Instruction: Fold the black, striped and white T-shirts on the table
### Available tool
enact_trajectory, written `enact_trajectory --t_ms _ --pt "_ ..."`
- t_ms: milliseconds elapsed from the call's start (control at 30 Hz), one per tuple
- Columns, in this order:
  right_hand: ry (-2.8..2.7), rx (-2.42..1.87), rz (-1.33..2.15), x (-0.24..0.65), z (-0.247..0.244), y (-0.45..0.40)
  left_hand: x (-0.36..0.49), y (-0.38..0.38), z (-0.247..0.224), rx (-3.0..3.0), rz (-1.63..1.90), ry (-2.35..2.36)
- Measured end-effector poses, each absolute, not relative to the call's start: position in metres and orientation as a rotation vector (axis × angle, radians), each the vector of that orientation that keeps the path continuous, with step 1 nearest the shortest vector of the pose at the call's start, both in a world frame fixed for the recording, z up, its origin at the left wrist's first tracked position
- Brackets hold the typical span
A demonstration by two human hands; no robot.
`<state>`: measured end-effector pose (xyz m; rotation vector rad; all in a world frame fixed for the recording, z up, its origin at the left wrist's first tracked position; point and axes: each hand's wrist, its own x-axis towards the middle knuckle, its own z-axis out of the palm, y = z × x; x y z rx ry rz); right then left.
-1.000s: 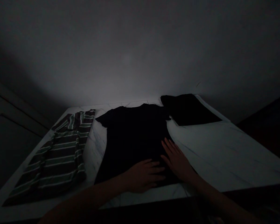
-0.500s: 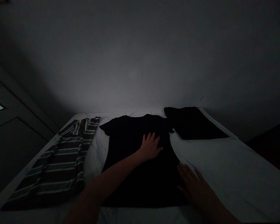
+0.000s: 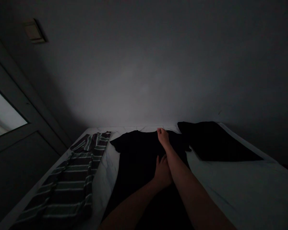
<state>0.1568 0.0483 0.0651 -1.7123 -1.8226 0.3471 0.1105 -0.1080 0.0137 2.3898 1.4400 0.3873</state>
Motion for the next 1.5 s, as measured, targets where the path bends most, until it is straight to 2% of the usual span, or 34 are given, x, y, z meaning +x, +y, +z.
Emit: enact_trajectory --t_ms 133,333,467,600,867,1033,1233,1500 --pt "-1.755 -1.709 0.314 0.183 0.02 0.061 0.073 -0.064 0.038 2.029 0.511 1.451" --pt "-1.814 -1.681 0.221 0.182 -0.011 0.068 -0.018 0.042 0.084 1.907 0.446 2.297" --pt "-1.906 -1.971 0.117 0.176 -0.011 0.062 -0.053 0.083 0.079 1.813 0.241 2.405" --pt "-2.006 -2.054 0.135 0.175 -0.006 0.056 -0.066 0.101 0.067 1.77 0.057 2.345" --pt "-1.924 -1.951 0.13 0.175 0.004 0.057 -0.062 0.102 0.048 1.905 0.104 2.447" --pt "-1.979 -2.06 0.152 0.176 0.004 0.053 -0.052 0.089 0.04 1.92 0.184 2.531" --pt "-1.984 -2.092 0.177 0.175 0.007 0.051 -0.037 0.05 0.027 2.017 0.431 2.678" --pt "-1.86 -2.163 0.206 0.188 0.0 0.056 -0.072 0.017 0.015 2.089 0.131 2.414"
